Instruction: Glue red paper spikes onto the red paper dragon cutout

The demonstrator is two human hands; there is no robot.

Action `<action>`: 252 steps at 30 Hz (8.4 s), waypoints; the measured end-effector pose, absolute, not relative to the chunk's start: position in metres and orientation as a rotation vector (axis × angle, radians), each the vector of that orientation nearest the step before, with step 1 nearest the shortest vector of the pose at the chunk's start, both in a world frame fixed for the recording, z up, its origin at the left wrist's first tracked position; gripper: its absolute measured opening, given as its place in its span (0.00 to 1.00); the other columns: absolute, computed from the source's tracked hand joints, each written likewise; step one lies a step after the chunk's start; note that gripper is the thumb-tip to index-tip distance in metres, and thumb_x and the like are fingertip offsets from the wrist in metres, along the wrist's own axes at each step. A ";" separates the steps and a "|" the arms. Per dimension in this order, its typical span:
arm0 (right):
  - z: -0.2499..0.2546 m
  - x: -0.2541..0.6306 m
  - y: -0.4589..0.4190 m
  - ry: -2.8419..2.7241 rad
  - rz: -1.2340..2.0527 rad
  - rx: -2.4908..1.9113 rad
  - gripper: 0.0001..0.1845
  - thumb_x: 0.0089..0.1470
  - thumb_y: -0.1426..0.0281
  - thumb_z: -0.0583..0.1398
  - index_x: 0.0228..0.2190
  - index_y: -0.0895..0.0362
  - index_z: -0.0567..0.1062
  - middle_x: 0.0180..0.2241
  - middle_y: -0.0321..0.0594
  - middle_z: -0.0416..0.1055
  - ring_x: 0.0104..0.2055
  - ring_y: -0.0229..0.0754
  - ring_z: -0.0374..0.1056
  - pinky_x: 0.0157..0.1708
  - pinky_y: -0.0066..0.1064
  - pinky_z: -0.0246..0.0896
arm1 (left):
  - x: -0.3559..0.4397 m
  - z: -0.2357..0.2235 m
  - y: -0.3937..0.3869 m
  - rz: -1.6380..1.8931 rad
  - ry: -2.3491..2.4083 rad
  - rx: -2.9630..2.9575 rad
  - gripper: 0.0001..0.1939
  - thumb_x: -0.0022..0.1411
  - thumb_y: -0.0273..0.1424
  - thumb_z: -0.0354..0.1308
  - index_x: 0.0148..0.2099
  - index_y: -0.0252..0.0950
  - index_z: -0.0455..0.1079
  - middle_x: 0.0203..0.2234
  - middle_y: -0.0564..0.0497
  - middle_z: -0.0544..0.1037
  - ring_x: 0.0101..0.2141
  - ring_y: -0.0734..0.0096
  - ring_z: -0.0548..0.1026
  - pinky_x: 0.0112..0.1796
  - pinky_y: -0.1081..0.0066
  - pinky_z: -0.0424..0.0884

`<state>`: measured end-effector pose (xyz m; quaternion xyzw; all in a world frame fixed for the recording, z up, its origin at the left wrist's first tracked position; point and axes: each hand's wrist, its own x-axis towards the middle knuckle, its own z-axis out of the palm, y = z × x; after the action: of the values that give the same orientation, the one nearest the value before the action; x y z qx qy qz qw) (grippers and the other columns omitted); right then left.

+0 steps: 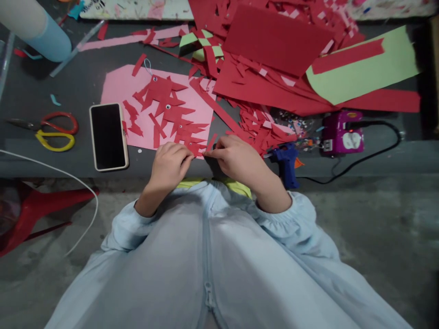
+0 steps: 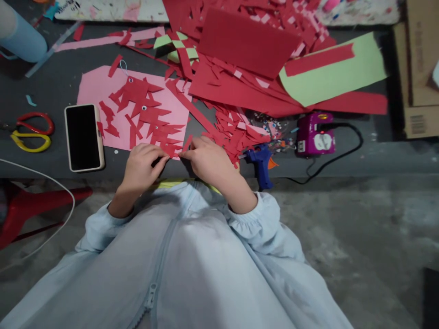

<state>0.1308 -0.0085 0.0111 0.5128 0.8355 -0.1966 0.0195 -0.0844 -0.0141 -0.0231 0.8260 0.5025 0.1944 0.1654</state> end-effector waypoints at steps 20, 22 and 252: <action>0.021 0.132 -0.006 2.454 -0.462 1.612 0.26 0.65 0.77 0.50 0.58 0.51 0.76 0.40 0.50 0.73 0.43 0.47 0.64 0.37 0.34 0.52 | -0.096 -0.019 -0.037 0.547 1.248 2.800 0.11 0.70 0.28 0.55 0.48 0.34 0.77 0.47 0.49 0.83 0.44 0.63 0.77 0.44 0.61 0.67; 0.019 0.138 -0.006 2.459 -0.466 1.643 0.26 0.64 0.77 0.50 0.56 0.52 0.78 0.39 0.49 0.73 0.42 0.47 0.64 0.37 0.34 0.53 | -0.096 -0.018 -0.038 0.545 1.242 2.798 0.10 0.70 0.28 0.55 0.48 0.34 0.77 0.47 0.49 0.83 0.44 0.64 0.77 0.45 0.62 0.67; 0.054 0.123 0.079 2.473 -0.375 1.034 0.35 0.54 0.80 0.54 0.60 0.46 0.73 0.44 0.47 0.81 0.38 0.46 0.75 0.30 0.33 0.53 | -0.136 0.015 0.083 0.946 1.709 1.418 0.23 0.53 0.15 0.55 0.51 0.37 0.67 0.29 0.56 0.72 0.25 0.78 0.71 0.29 0.76 0.68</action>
<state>0.1227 0.0785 0.0536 0.3730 0.8922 -0.1354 0.2157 -0.1358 0.0832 0.0145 0.5491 0.6615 0.3664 0.3560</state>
